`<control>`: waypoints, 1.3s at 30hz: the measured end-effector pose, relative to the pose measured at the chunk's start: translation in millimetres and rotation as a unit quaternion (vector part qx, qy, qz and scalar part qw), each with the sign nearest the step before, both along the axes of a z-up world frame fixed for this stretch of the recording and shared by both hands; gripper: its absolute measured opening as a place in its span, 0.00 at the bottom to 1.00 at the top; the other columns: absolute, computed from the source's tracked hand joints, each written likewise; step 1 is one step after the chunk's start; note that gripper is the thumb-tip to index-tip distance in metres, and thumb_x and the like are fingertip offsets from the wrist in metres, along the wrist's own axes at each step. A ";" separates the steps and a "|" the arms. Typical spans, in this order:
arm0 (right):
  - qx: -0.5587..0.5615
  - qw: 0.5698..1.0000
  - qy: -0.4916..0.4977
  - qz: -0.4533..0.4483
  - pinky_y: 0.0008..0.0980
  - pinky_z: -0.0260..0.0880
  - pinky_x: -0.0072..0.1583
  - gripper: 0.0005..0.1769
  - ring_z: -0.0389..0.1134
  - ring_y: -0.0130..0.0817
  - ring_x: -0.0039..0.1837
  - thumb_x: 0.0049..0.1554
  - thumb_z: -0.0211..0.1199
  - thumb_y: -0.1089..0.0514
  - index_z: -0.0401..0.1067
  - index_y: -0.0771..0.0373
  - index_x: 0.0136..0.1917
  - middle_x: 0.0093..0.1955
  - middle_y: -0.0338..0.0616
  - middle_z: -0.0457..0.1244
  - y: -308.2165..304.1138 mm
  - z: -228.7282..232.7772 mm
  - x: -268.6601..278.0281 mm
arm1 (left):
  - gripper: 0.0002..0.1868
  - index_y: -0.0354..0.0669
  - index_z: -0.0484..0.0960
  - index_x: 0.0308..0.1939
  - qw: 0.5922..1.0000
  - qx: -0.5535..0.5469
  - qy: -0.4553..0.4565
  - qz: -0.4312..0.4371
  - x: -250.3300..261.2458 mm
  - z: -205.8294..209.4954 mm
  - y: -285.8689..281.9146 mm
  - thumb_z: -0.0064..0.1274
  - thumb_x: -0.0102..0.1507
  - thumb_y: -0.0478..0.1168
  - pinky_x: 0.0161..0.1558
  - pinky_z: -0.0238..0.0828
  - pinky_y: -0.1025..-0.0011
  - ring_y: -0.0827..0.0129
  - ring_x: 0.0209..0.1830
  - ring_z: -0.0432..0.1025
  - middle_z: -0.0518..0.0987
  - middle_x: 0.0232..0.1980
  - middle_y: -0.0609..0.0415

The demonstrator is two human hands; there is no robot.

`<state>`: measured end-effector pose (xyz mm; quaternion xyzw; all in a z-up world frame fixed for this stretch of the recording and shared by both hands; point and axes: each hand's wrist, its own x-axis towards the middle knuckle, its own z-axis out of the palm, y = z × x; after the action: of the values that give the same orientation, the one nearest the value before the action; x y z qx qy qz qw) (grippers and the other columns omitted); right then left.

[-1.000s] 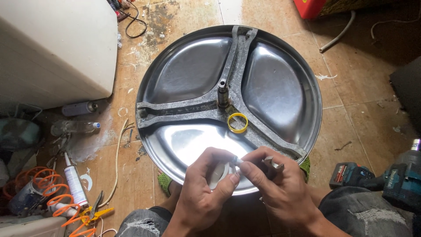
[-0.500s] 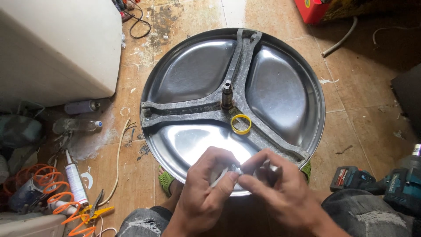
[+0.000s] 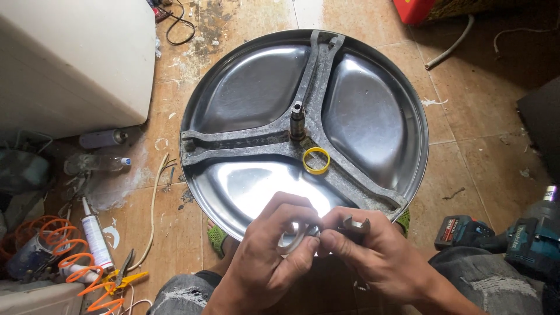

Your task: Wrapping thread seal tape around a bolt and then threading it into a washing machine drum spider.

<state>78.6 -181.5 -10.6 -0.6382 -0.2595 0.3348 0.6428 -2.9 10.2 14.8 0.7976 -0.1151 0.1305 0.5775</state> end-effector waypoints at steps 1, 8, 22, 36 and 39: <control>0.000 1.000 -0.001 0.000 0.27 0.67 0.45 0.16 0.66 0.25 0.41 0.62 0.61 0.49 0.77 0.62 0.42 0.37 0.37 0.68 1.2 0.6 -1.5 | 0.08 0.43 0.76 0.49 1.000 0.000 -0.001 0.000 1.2 -0.7 0.6 0.49 0.66 0.37 0.49 0.71 0.70 0.65 0.46 0.72 0.73 0.49 0.50; -0.019 0.983 -0.162 -0.090 0.26 0.67 0.43 0.13 0.66 0.24 0.39 0.61 0.61 0.49 0.77 0.58 0.42 0.36 0.33 0.67 10.0 11.8 -11.9 | 0.10 0.46 0.77 0.47 0.995 -0.064 0.065 0.048 -1.2 0.2 -1.0 0.51 0.63 0.41 0.35 0.61 0.73 0.73 0.30 0.62 0.73 0.37 0.58; -0.095 0.925 -0.309 -0.200 0.26 0.66 0.42 0.08 0.67 0.24 0.37 0.58 0.64 0.50 0.75 0.55 0.42 0.36 0.32 0.68 18.6 6.6 -21.2 | 0.06 0.45 0.78 0.40 0.986 -0.104 0.086 0.101 -0.5 -6.5 -8.6 0.54 0.62 0.41 0.41 0.68 0.73 0.71 0.39 0.70 0.76 0.41 0.56; 0.015 1.000 0.021 -0.017 0.29 0.66 0.44 0.19 0.65 0.28 0.40 0.63 0.59 0.48 0.75 0.65 0.39 0.35 0.40 0.66 8.5 -5.5 -0.3 | 0.06 0.42 0.77 0.45 0.995 -0.068 0.014 0.065 0.6 -0.6 -10.9 0.46 0.66 0.36 0.44 0.71 0.71 0.67 0.42 0.71 0.74 0.44 0.53; -0.016 0.995 -0.083 -0.051 0.26 0.63 0.41 0.16 0.62 0.24 0.38 0.61 0.62 0.47 0.78 0.60 0.40 0.34 0.34 0.64 9.2 -2.9 -0.8 | 0.07 0.44 0.79 0.46 0.991 -0.093 0.054 0.084 2.1 -7.6 -10.4 0.50 0.64 0.37 0.44 0.69 0.72 0.68 0.43 0.70 0.74 0.44 0.54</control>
<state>77.8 -172.3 -13.6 -0.6865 -0.2740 0.2513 0.6249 -0.7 -0.3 7.2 0.7530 -0.0035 0.1455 0.6417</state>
